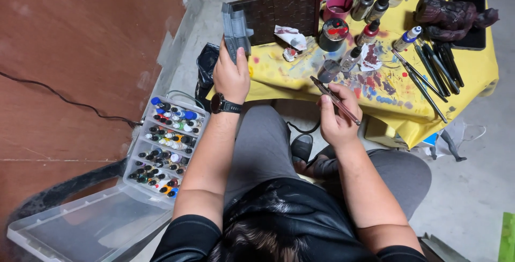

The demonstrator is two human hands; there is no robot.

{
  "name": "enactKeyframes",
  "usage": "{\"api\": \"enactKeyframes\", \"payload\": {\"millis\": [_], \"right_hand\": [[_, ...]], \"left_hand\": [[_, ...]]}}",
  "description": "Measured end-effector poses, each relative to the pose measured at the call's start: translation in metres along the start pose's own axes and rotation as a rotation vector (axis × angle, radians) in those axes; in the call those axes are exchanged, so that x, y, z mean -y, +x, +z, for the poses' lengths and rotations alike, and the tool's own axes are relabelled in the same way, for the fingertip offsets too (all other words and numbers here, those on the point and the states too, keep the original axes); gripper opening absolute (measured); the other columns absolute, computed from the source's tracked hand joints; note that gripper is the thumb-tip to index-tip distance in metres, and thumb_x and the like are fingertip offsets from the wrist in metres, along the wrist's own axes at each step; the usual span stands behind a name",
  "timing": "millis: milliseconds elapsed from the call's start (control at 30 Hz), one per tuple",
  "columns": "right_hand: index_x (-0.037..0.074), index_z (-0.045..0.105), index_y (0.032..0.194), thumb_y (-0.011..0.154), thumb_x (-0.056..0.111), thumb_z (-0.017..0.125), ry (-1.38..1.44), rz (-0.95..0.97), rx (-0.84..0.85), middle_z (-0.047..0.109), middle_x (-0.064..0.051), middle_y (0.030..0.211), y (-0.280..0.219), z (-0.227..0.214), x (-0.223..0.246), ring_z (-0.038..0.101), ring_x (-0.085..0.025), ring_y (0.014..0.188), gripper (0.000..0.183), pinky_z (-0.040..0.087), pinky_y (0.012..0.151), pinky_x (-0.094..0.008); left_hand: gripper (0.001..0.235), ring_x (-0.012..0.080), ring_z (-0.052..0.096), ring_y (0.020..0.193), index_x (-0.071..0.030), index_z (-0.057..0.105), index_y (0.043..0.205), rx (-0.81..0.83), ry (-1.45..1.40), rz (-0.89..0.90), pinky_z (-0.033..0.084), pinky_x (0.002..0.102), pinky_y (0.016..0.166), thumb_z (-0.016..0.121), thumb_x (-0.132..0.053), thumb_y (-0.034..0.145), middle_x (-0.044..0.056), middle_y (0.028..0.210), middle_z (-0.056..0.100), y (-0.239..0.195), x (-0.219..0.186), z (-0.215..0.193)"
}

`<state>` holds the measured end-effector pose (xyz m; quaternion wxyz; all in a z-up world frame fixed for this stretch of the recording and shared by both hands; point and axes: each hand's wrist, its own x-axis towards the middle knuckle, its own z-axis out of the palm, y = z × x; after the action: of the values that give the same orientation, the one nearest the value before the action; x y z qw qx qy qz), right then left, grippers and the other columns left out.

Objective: The person is using an airbrush to paint a miniature base, rotating it to ensure even coverage.

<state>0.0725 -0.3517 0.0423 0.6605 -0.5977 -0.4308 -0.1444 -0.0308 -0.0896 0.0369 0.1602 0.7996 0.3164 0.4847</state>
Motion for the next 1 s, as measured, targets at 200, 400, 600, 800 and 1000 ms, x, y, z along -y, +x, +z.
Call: {"api": "enactKeyframes", "payload": {"millis": [200, 400, 600, 800, 1000], "right_hand": [[-0.011, 0.065, 0.117, 0.100, -0.004, 0.066, -0.027, 0.001, 0.004, 0.069, -0.017, 0.068, 0.001, -0.003, 0.000, 0.066, -0.026, 0.058, 0.019, 0.054, 0.062, -0.035], [-0.011, 0.065, 0.117, 0.100, -0.004, 0.066, -0.036, 0.021, -0.008, 0.069, -0.017, 0.068, -0.001, -0.004, 0.004, 0.066, -0.026, 0.058, 0.019, 0.053, 0.062, -0.034], [-0.010, 0.066, 0.115, 0.098, -0.003, 0.067, -0.067, 0.034, -0.026, 0.069, -0.016, 0.067, -0.007, -0.009, 0.006, 0.066, -0.026, 0.057, 0.018, 0.054, 0.062, -0.035], [-0.011, 0.066, 0.115, 0.098, -0.005, 0.067, -0.053, 0.017, -0.025, 0.069, -0.016, 0.068, -0.010, -0.012, 0.007, 0.066, -0.026, 0.057, 0.019, 0.054, 0.062, -0.035], [-0.008, 0.061, 0.119, 0.102, 0.002, 0.064, -0.080, 0.029, -0.005, 0.070, -0.015, 0.076, -0.013, -0.010, 0.017, 0.068, -0.024, 0.067, 0.020, 0.055, 0.073, -0.035]], "left_hand": [[0.044, 0.0447, 0.073, 0.084, -0.003, 0.056, 0.133, -0.113, 0.004, 0.028, 0.059, 0.052, 0.069, 0.052, -0.038, 0.107, 0.022, 0.091, 0.072, 0.022, 0.004, -0.016], [0.026, 0.0343, 0.074, 0.077, -0.009, 0.064, 0.118, -0.223, -0.094, 0.022, 0.061, 0.040, 0.067, 0.053, -0.030, 0.106, 0.011, 0.083, 0.070, 0.045, 0.010, -0.034], [0.021, 0.0378, 0.072, 0.077, -0.005, 0.065, 0.110, -0.106, -0.224, 0.096, 0.058, 0.043, 0.067, 0.054, -0.023, 0.108, 0.014, 0.082, 0.069, 0.047, -0.020, -0.080], [0.028, 0.0492, 0.068, 0.082, 0.003, 0.062, 0.115, 0.134, -0.127, 0.093, 0.055, 0.056, 0.067, 0.052, -0.023, 0.109, 0.027, 0.086, 0.069, 0.030, -0.038, -0.100], [0.040, 0.0472, 0.070, 0.092, 0.002, 0.054, 0.135, 0.183, -0.025, 0.110, 0.056, 0.055, 0.075, 0.047, -0.027, 0.109, 0.025, 0.104, 0.072, 0.034, -0.022, -0.074]]}}
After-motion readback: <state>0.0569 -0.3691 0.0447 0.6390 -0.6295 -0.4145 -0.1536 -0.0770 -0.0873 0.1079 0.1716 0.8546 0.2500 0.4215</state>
